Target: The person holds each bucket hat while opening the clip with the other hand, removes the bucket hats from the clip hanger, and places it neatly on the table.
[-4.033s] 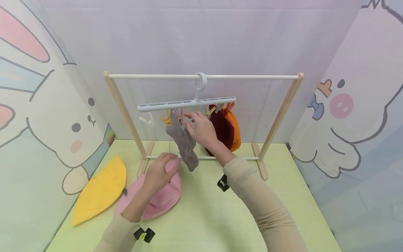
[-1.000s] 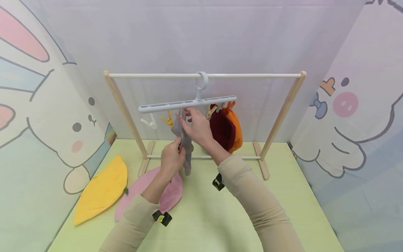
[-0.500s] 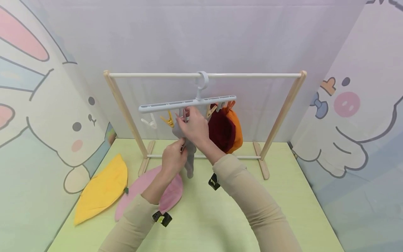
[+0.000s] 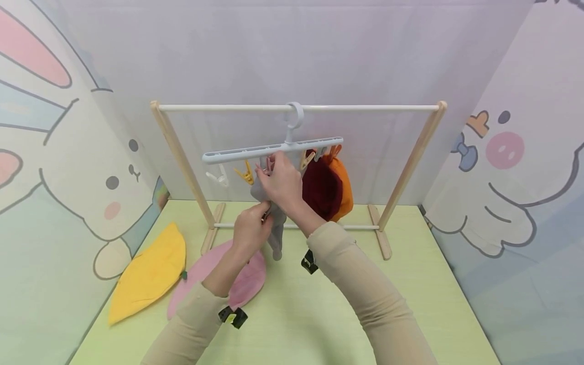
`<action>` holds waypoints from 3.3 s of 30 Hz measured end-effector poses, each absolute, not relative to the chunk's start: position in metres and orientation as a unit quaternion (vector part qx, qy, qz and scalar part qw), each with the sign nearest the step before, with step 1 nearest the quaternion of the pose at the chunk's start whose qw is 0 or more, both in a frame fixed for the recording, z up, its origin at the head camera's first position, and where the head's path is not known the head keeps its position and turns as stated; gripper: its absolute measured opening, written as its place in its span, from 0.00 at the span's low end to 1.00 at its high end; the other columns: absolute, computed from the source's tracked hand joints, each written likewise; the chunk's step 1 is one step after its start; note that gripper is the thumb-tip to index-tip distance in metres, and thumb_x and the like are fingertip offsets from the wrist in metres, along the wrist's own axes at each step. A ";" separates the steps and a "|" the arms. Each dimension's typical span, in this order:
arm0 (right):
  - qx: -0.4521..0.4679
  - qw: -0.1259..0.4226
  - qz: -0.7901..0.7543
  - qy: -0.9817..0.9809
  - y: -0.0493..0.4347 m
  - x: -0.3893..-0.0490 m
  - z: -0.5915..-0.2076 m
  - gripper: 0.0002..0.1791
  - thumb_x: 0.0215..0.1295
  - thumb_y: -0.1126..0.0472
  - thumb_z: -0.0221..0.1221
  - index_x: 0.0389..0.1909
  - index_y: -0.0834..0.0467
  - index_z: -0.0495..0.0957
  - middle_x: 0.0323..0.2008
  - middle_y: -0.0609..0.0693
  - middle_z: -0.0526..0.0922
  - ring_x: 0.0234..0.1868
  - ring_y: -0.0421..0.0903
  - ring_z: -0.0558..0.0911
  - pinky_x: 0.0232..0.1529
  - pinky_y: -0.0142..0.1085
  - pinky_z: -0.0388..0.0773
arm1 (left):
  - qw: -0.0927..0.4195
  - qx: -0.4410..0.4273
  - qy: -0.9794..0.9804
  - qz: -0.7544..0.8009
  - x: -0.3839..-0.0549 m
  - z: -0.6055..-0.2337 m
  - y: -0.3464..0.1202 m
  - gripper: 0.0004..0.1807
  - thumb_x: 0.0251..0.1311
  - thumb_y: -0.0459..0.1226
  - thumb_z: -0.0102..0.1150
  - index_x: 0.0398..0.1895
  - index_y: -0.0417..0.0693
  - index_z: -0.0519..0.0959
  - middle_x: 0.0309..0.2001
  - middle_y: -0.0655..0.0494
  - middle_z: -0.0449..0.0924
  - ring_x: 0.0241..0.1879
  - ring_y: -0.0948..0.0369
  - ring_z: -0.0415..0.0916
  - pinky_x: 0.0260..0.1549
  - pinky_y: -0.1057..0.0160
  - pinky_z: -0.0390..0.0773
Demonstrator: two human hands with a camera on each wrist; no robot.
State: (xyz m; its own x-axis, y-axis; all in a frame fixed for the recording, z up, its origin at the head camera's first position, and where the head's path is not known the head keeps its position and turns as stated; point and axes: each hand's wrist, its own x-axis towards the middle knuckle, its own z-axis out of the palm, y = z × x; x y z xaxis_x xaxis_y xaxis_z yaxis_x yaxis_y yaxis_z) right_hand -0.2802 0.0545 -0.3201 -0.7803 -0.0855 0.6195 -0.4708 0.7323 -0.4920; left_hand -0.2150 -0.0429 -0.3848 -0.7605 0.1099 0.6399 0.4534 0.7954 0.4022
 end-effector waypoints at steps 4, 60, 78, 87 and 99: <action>0.164 0.288 0.330 -0.884 0.057 -0.280 -0.319 0.16 0.59 0.48 0.57 0.33 0.58 0.69 0.27 0.48 0.80 0.25 0.41 0.80 0.26 0.36 0.75 | 0.311 -0.151 -0.895 -0.281 -0.213 -0.383 -0.045 0.09 0.47 0.30 0.59 0.18 0.48 0.69 0.18 0.56 0.74 0.17 0.56 0.70 0.16 0.58 0.67; 0.164 0.261 0.370 -0.876 0.066 -0.279 -0.315 0.10 0.60 0.50 0.57 0.36 0.52 0.76 0.30 0.47 0.85 0.28 0.39 0.84 0.26 0.35 0.76 | 0.295 -0.141 -0.899 -0.290 -0.212 -0.390 -0.055 0.05 0.48 0.29 0.61 0.22 0.48 0.78 0.21 0.56 0.79 0.20 0.57 0.76 0.18 0.57 0.72; 0.189 0.234 0.370 -0.879 0.069 -0.281 -0.317 0.12 0.60 0.49 0.58 0.36 0.52 0.73 0.30 0.46 0.84 0.28 0.40 0.83 0.27 0.34 0.77 | 0.280 -0.154 -0.905 -0.280 -0.211 -0.398 -0.051 0.04 0.49 0.30 0.61 0.25 0.48 0.80 0.23 0.55 0.81 0.22 0.57 0.78 0.19 0.57 0.74; 0.198 0.237 0.363 -0.879 0.070 -0.281 -0.317 0.12 0.59 0.49 0.59 0.36 0.52 0.73 0.33 0.47 0.85 0.28 0.40 0.83 0.27 0.34 0.77 | 0.278 -0.157 -0.907 -0.274 -0.211 -0.399 -0.052 0.04 0.49 0.30 0.61 0.26 0.48 0.80 0.24 0.55 0.82 0.23 0.57 0.79 0.19 0.58 0.74; 0.204 0.232 0.352 -0.884 0.073 -0.284 -0.318 0.15 0.60 0.46 0.58 0.37 0.53 0.71 0.35 0.48 0.85 0.31 0.41 0.84 0.27 0.34 0.77 | 0.280 -0.164 -0.907 -0.268 -0.210 -0.396 -0.055 0.04 0.48 0.29 0.62 0.25 0.47 0.80 0.23 0.55 0.80 0.21 0.59 0.77 0.19 0.60 0.74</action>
State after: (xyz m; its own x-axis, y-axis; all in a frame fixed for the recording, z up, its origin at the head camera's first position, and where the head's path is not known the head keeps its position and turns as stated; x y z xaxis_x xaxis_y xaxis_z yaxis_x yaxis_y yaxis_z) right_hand -0.2837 0.0727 -0.3183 -0.8094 -0.1967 0.5534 -0.5233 0.6693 -0.5275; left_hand -0.2101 -0.0548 -0.3962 -0.7895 0.1484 0.5956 0.4478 0.8029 0.3935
